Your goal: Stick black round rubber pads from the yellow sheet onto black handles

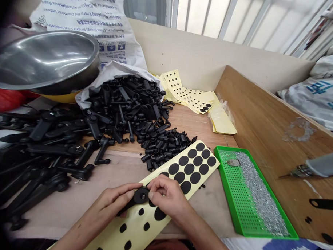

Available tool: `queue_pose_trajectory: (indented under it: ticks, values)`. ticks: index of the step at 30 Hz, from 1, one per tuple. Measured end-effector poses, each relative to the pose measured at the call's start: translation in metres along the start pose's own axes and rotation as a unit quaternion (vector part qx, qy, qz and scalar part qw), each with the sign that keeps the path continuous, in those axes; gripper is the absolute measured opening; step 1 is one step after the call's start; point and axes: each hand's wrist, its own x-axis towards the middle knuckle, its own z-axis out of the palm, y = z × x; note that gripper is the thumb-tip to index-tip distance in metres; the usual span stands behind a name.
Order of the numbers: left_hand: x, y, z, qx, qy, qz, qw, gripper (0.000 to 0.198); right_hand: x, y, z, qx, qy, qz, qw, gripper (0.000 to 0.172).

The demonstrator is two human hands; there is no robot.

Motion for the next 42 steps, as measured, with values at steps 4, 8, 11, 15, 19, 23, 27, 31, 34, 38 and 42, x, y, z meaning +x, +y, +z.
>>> queue_pose_trajectory:
  ticks: [4,8,11,15,19,23,27,31,34,38,42]
  values:
    - [0.0009,-0.0013,-0.0005,-0.005,-0.004,0.004,1.000,0.039,-0.0005,-0.0023,0.0000,0.007,-0.004,0.015,1.000,0.010]
    - [0.0009,-0.0012,0.0000,-0.007,-0.006,0.000,1.000,0.039,-0.0013,-0.0037,-0.0011,0.007,-0.009,0.024,1.000,0.011]
    - [0.0004,-0.0016,0.0007,-0.011,-0.005,-0.003,1.000,0.040,-0.0016,-0.0042,-0.0017,0.005,-0.004,0.033,0.999,0.011]
    - [0.0011,-0.0028,0.0010,-0.004,-0.007,0.000,1.000,0.040,-0.0022,-0.0058,-0.0017,0.009,-0.003,0.042,0.999,0.013]
    - [0.0034,-0.0053,0.0007,0.017,-0.004,0.004,1.000,0.041,-0.0031,-0.0079,-0.0018,0.015,-0.002,0.051,0.999,0.014]
    - [0.0036,-0.0078,0.0003,0.024,-0.003,0.004,1.000,0.041,-0.0030,-0.0068,-0.0020,0.024,-0.002,0.052,0.998,0.012]
    - [0.0027,-0.0067,0.0002,0.028,-0.005,0.012,1.000,0.040,-0.0021,-0.0042,-0.0022,0.023,-0.002,0.045,0.999,0.011]
    - [0.0012,-0.0040,0.0000,0.022,0.000,0.009,1.000,0.040,-0.0017,-0.0029,-0.0023,0.016,-0.005,0.040,0.999,0.012]
    - [0.0004,-0.0034,-0.0002,0.018,0.002,0.008,1.000,0.039,-0.0016,-0.0030,-0.0024,0.015,-0.010,0.037,0.999,0.014]
    - [0.0011,-0.0041,-0.0001,0.005,-0.007,0.005,1.000,0.038,-0.0017,-0.0048,-0.0026,0.019,-0.014,0.039,0.999,0.015]
    - [0.0037,-0.0060,0.0006,-0.018,-0.017,0.011,1.000,0.037,-0.0021,-0.0060,-0.0029,0.024,-0.017,0.038,0.999,0.018]
